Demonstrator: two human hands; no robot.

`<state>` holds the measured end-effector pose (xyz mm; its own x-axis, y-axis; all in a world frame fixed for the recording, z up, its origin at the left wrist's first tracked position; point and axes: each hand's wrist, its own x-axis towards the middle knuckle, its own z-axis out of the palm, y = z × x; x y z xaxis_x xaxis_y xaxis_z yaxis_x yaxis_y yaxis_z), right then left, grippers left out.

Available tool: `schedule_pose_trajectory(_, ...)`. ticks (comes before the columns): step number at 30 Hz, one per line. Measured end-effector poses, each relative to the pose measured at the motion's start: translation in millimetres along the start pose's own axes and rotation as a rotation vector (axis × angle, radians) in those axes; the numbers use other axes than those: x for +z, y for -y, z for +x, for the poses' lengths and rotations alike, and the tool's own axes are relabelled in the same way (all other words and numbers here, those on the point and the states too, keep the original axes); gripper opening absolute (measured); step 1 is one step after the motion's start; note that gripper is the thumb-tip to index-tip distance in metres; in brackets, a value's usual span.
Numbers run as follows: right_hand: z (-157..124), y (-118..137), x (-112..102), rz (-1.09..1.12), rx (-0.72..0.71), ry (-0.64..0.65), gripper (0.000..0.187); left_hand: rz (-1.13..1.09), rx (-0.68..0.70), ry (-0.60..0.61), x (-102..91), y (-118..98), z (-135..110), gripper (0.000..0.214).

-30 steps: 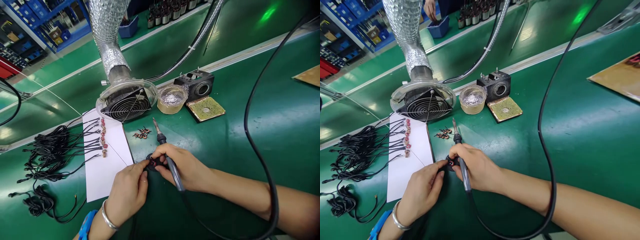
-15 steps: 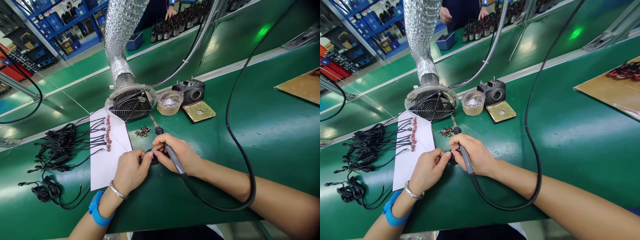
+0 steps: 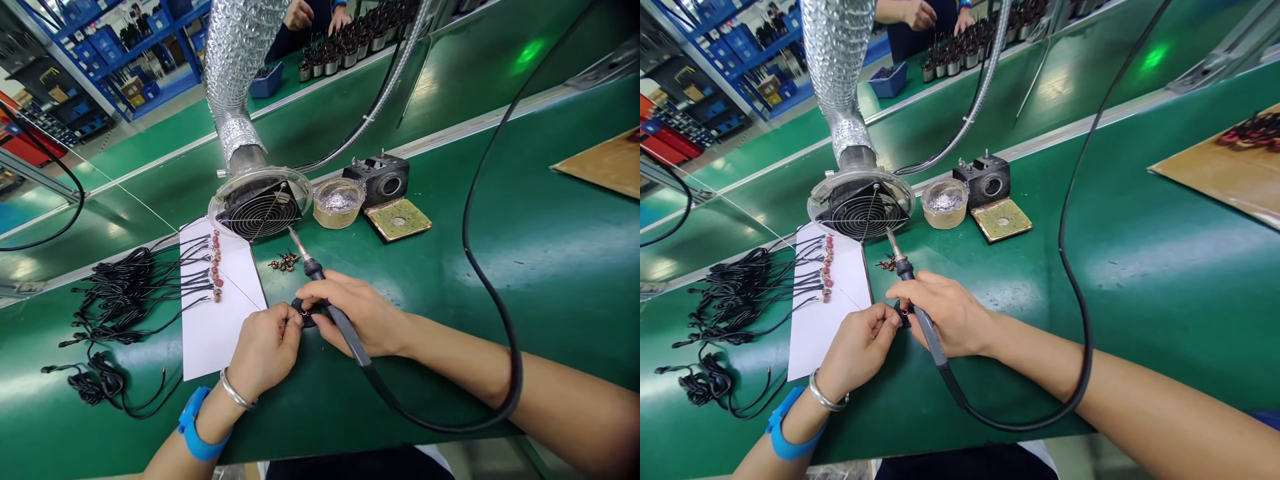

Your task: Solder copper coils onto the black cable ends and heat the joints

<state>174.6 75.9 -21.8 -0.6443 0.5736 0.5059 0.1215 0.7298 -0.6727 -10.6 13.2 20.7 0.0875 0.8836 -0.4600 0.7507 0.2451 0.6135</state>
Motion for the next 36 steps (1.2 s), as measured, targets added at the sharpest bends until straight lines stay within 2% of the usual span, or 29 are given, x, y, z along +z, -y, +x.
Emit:
schedule_pose_trajectory(6,7,0,-1,-0.040,-0.086,0.035,0.039,-0.058,-0.010,-0.011,4.4,3,-2,0.025)
schedule_pose_trajectory(10,6,0,-2,-0.108,-0.125,0.108,0.038,-0.118,-0.011,0.009,6.2,7,-3,0.030)
schedule_pose_trajectory(13,5,0,-5,-0.087,-0.134,0.068,0.039,-0.158,-0.026,0.039,0.7,12,1,0.033)
schedule_pose_trajectory(17,3,-3,-7,-0.010,-0.023,-0.093,0.048,-0.169,-0.068,-0.001,-10.0,15,14,0.041)
schedule_pose_trajectory(20,0,-6,-5,0.015,0.104,-0.069,0.051,-0.111,-0.055,-0.020,-11.7,10,24,0.049)
schedule_pose_trajectory(24,0,-8,0,0.052,0.153,-0.034,0.047,-0.056,-0.070,-0.039,-8.0,3,25,0.043)
schedule_pose_trajectory(29,2,-7,3,0.007,0.080,-0.047,0.041,-0.071,-0.073,0.003,-9.7,1,19,0.021)
schedule_pose_trajectory(32,3,-4,3,-0.098,-0.002,-0.016,0.038,-0.052,-0.054,-0.008,-11.2,0,18,0.024)
schedule_pose_trajectory(36,5,-1,4,-0.264,-0.089,0.096,0.039,0.046,-0.036,-0.074,-8.5,-4,19,0.028)
